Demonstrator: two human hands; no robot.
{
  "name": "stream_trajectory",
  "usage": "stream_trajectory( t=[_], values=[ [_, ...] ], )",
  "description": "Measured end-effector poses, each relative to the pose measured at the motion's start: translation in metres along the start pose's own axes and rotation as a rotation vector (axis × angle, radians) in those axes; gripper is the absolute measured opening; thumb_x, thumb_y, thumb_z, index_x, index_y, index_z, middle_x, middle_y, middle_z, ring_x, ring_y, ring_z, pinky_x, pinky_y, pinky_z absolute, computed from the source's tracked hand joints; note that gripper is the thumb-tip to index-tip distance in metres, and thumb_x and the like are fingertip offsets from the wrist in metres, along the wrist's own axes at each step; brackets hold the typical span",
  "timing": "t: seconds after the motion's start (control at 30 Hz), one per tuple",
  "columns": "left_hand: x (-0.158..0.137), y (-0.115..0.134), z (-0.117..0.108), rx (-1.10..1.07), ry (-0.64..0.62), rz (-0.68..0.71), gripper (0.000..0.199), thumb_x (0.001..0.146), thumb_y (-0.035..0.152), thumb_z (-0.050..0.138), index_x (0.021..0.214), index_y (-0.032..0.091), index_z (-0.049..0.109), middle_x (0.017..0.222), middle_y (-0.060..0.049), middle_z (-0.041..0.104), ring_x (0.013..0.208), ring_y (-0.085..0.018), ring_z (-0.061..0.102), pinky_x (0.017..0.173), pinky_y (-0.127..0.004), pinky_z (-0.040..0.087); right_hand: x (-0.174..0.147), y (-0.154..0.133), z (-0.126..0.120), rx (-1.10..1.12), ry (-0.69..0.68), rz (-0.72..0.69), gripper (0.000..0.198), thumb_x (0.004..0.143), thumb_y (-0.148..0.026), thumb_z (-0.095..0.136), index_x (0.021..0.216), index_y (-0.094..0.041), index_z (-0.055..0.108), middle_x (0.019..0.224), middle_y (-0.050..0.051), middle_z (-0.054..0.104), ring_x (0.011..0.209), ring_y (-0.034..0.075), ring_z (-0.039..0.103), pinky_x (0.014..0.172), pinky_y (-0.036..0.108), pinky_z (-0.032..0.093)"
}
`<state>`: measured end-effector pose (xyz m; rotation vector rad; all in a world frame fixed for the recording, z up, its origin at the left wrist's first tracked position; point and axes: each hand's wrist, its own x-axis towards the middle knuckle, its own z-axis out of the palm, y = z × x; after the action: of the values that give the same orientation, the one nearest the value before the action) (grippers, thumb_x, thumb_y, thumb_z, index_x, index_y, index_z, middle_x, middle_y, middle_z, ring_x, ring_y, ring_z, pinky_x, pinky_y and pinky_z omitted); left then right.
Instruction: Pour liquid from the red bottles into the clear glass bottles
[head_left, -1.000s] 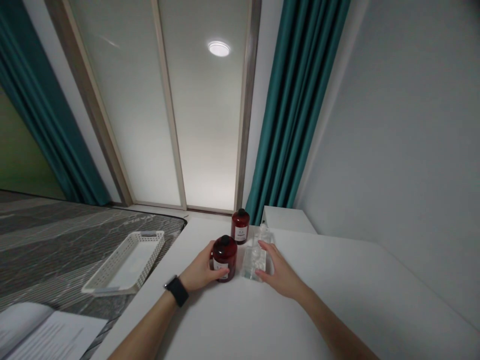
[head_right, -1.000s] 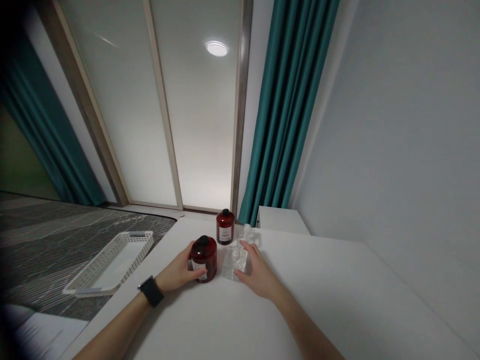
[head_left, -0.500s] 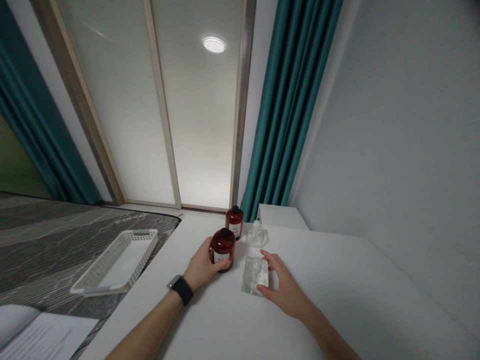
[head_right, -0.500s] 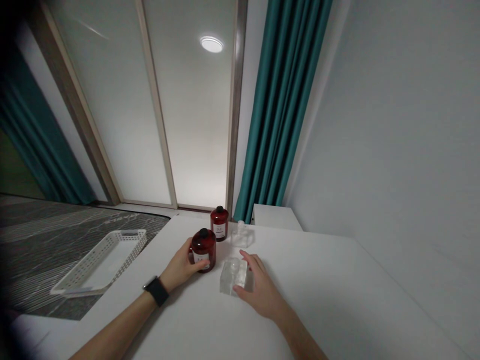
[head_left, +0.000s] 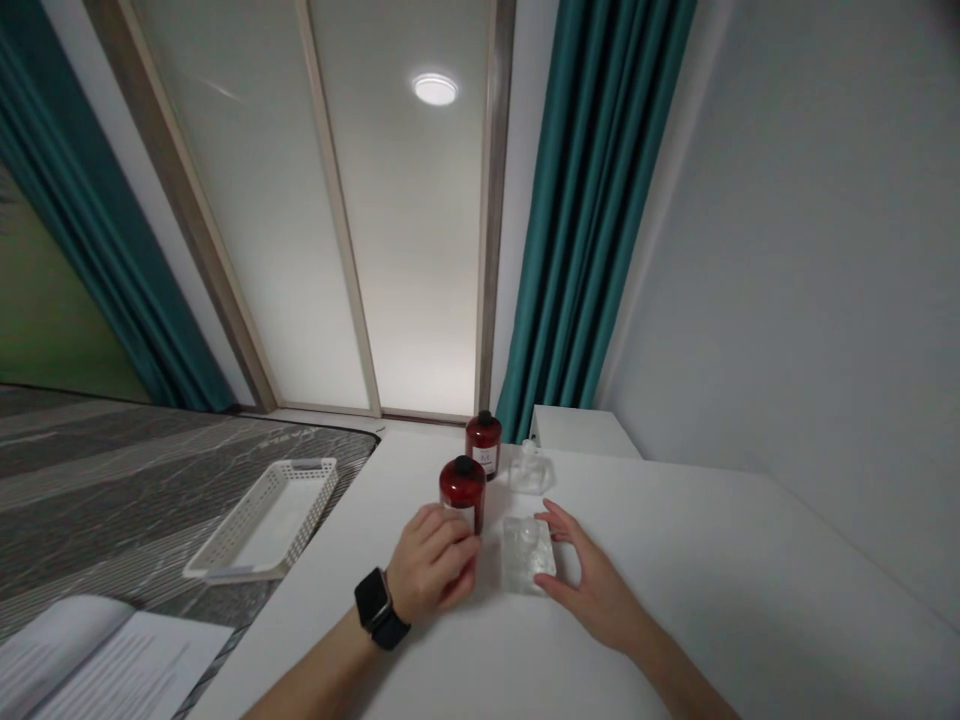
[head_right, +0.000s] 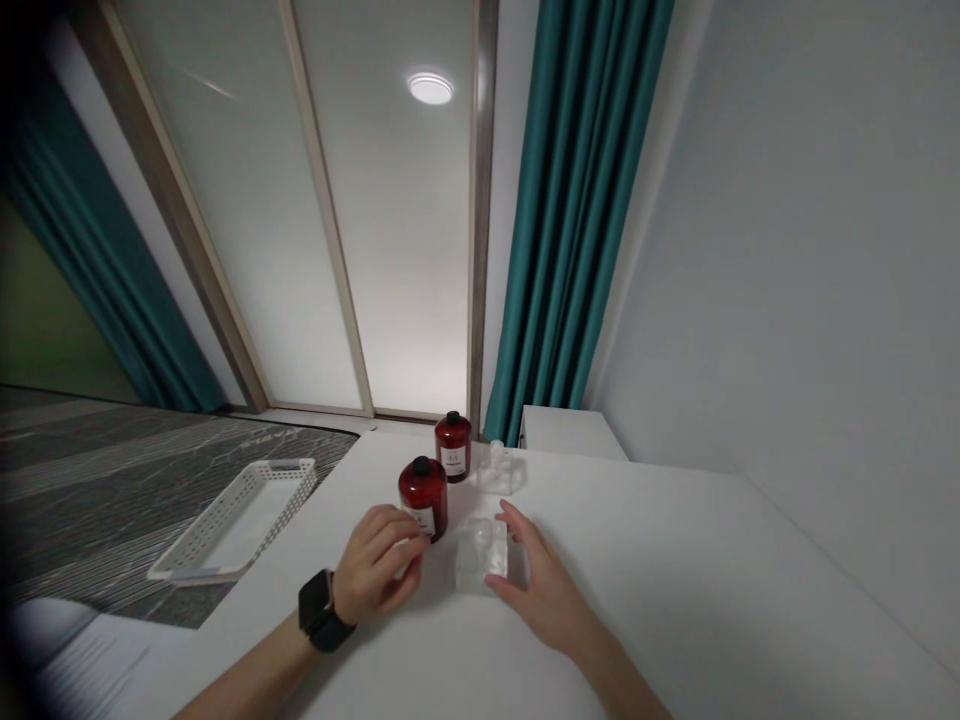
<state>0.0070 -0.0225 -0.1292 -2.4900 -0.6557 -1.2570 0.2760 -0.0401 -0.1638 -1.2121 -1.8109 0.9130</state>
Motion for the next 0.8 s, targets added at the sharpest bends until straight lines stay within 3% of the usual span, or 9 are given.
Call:
stream_trajectory(
  t=[0.17, 0.3, 0.4, 0.6, 0.8],
  values=[
    [0.01, 0.026, 0.017, -0.114, -0.09, -0.09, 0.042, 0.084, 0.014, 0.054, 0.125, 0.02, 0.05, 0.104, -0.013, 0.066, 0.094, -0.026, 0.063, 0.081, -0.041, 0.055, -0.002, -0.006, -0.002, 0.0, 0.003, -0.01, 0.081, 0.075, -0.02, 0.07, 0.147, -0.028, 0.031, 0.136, 0.008, 0.052, 0.119, 0.024, 0.054, 0.109, 0.046, 0.037],
    [0.012, 0.03, 0.021, -0.212, -0.167, -0.143, 0.049, 0.088, 0.015, 0.056, 0.135, 0.02, 0.044, 0.119, -0.015, 0.063, 0.108, -0.028, 0.061, 0.091, -0.045, 0.054, -0.003, -0.007, -0.003, -0.023, -0.001, -0.026, 0.081, 0.075, -0.019, 0.069, 0.147, -0.028, 0.032, 0.135, 0.008, 0.051, 0.12, 0.025, 0.052, 0.109, 0.047, 0.037],
    [0.013, 0.032, 0.024, -0.286, -0.155, -0.249, 0.049, 0.089, 0.014, 0.057, 0.136, 0.022, 0.045, 0.124, -0.015, 0.061, 0.112, -0.028, 0.059, 0.095, -0.046, 0.052, -0.002, -0.007, -0.002, -0.04, -0.007, -0.056, 0.081, 0.075, -0.017, 0.068, 0.147, -0.028, 0.033, 0.135, 0.009, 0.051, 0.121, 0.026, 0.052, 0.108, 0.047, 0.038],
    [0.015, 0.036, 0.028, -0.442, -0.09, -0.396, 0.041, 0.089, 0.011, 0.057, 0.127, 0.024, 0.054, 0.112, -0.01, 0.066, 0.105, -0.024, 0.061, 0.092, -0.041, 0.053, -0.003, -0.007, 0.002, -0.044, 0.017, -0.029, 0.084, 0.073, -0.017, 0.068, 0.148, -0.026, 0.03, 0.132, 0.008, 0.053, 0.118, 0.026, 0.053, 0.107, 0.046, 0.038],
    [0.018, 0.039, 0.023, -0.465, -0.031, -0.403, 0.04, 0.087, 0.01, 0.058, 0.124, 0.025, 0.057, 0.105, -0.009, 0.068, 0.097, -0.024, 0.063, 0.085, -0.04, 0.055, -0.004, -0.009, 0.005, -0.031, 0.013, 0.006, 0.087, 0.073, -0.017, 0.069, 0.149, -0.027, 0.026, 0.131, 0.007, 0.052, 0.116, 0.024, 0.053, 0.107, 0.045, 0.037]
  ],
)
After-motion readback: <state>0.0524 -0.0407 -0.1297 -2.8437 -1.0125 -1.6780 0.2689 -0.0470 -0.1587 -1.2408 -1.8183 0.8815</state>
